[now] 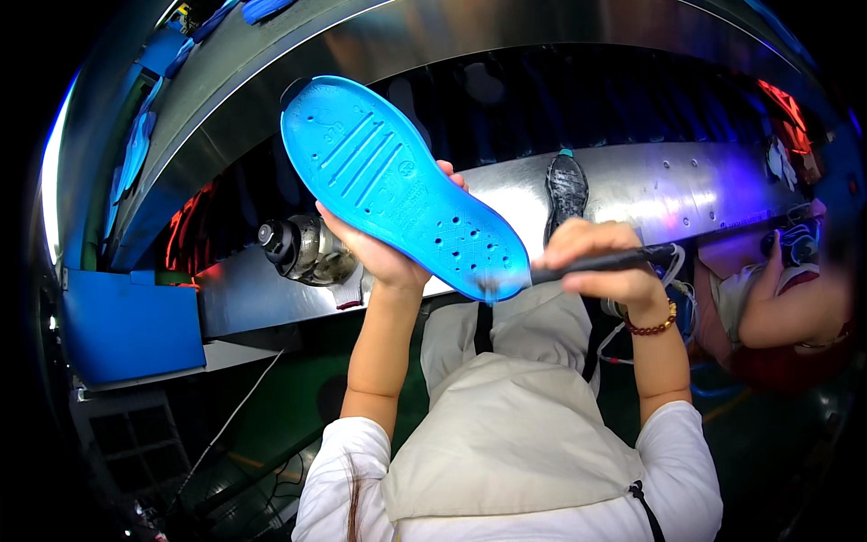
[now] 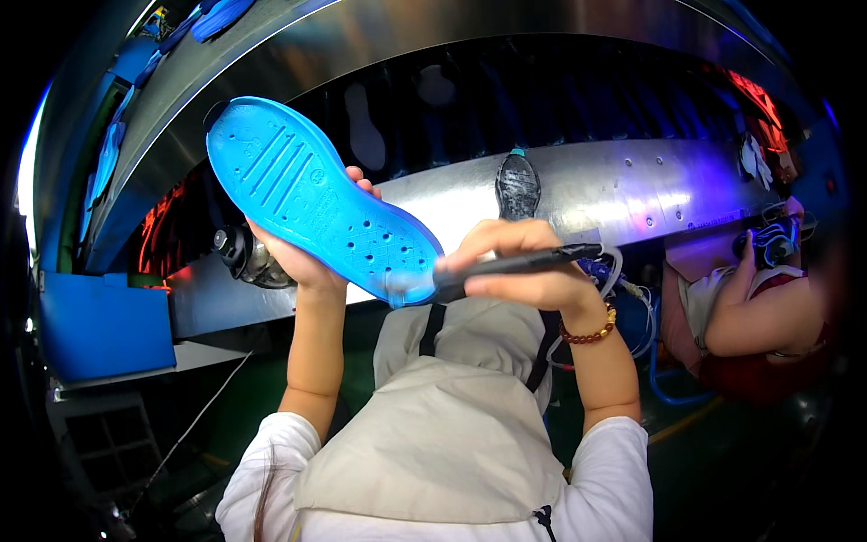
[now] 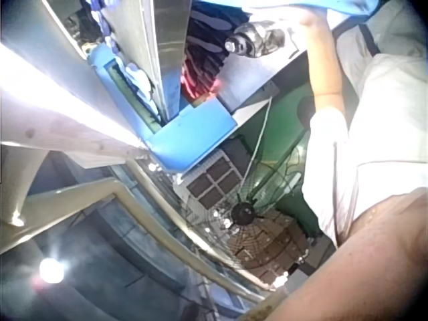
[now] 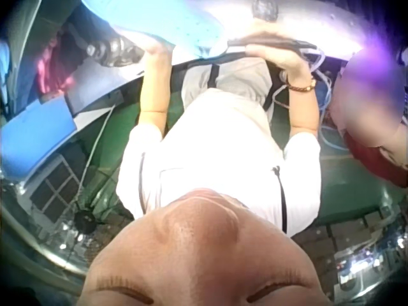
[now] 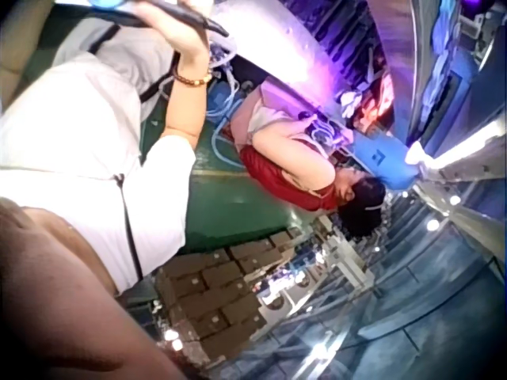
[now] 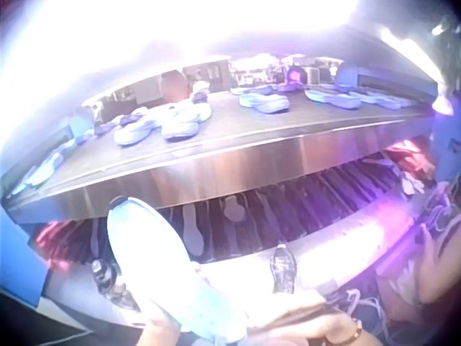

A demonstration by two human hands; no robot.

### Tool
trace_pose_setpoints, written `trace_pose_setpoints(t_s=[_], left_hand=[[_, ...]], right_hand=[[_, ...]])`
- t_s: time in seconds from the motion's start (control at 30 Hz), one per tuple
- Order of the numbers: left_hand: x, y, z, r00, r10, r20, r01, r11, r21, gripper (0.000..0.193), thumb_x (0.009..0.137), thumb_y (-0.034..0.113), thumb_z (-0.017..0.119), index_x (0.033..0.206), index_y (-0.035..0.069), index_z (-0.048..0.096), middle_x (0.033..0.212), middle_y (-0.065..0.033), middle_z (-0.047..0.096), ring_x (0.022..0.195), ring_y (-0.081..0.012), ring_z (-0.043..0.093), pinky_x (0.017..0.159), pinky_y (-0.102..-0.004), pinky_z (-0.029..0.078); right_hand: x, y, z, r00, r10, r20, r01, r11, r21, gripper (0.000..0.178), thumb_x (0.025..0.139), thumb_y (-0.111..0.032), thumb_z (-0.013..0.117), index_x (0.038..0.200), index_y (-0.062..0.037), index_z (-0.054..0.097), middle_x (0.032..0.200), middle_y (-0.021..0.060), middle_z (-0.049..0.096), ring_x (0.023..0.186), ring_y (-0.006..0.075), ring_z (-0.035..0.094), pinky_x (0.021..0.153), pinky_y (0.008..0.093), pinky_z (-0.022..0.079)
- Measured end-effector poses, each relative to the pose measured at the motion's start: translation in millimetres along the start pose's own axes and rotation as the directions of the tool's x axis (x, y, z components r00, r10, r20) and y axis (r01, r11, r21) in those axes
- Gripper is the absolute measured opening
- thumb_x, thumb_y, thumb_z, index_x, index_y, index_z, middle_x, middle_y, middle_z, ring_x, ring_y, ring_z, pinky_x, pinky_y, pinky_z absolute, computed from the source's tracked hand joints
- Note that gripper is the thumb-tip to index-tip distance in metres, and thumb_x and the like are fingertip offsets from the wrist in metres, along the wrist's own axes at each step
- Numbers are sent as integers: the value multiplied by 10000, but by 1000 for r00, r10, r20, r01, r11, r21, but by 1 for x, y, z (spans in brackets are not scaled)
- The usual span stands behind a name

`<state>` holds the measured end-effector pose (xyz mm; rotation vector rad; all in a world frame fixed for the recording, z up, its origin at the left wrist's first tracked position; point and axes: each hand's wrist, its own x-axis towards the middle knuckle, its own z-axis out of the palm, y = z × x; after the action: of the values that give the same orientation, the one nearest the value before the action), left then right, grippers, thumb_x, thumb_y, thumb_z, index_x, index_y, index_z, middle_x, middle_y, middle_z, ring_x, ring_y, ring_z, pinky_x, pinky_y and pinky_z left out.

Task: The person uses a brush to apply a liquid substance across the bottom of blue shoe soles at a manufacturing line, taking them from a conveyor belt and placing them back after finishing.

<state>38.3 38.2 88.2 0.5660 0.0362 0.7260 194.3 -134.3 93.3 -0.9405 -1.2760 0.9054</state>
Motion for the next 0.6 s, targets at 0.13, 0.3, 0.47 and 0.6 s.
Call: trace_pose_setpoints(t_s=[0.13,0.3,0.47,0.6], left_hand=[[1,3,2,1000,15,-14,-14,997,79,960,719,779,134,1216,2,401,1038,-230,534,872,-346,556,790,-454,458],[6,6,16,998,-34,-54,36,999,33,983,710,789,135,1230,-7,386,1056,-237,532,889,-352,560,812,-466,451],[-17,-13,24,993,-71,-91,83,987,136,973,718,780,201,1319,18,265,1215,-234,431,1035,-373,504,880,-494,414],[-32,-24,6,983,-184,14,177,962,208,720,817,545,333,1334,48,268,1263,-199,417,1090,-377,475,913,-493,392]], right_hand=[[2,4,10,992,-35,124,67,961,-269,230,700,-25,669,927,1,641,900,142,645,867,235,606,791,313,468],[-4,15,4,989,120,-83,-104,979,175,210,717,-1,608,924,26,627,946,173,626,894,224,597,813,310,463],[-4,15,26,976,130,-175,-49,913,405,222,742,4,594,960,48,596,971,174,616,925,217,592,833,302,461],[3,-3,37,967,178,-182,-132,961,241,226,742,-7,634,963,31,604,983,157,623,936,183,592,829,286,467]])
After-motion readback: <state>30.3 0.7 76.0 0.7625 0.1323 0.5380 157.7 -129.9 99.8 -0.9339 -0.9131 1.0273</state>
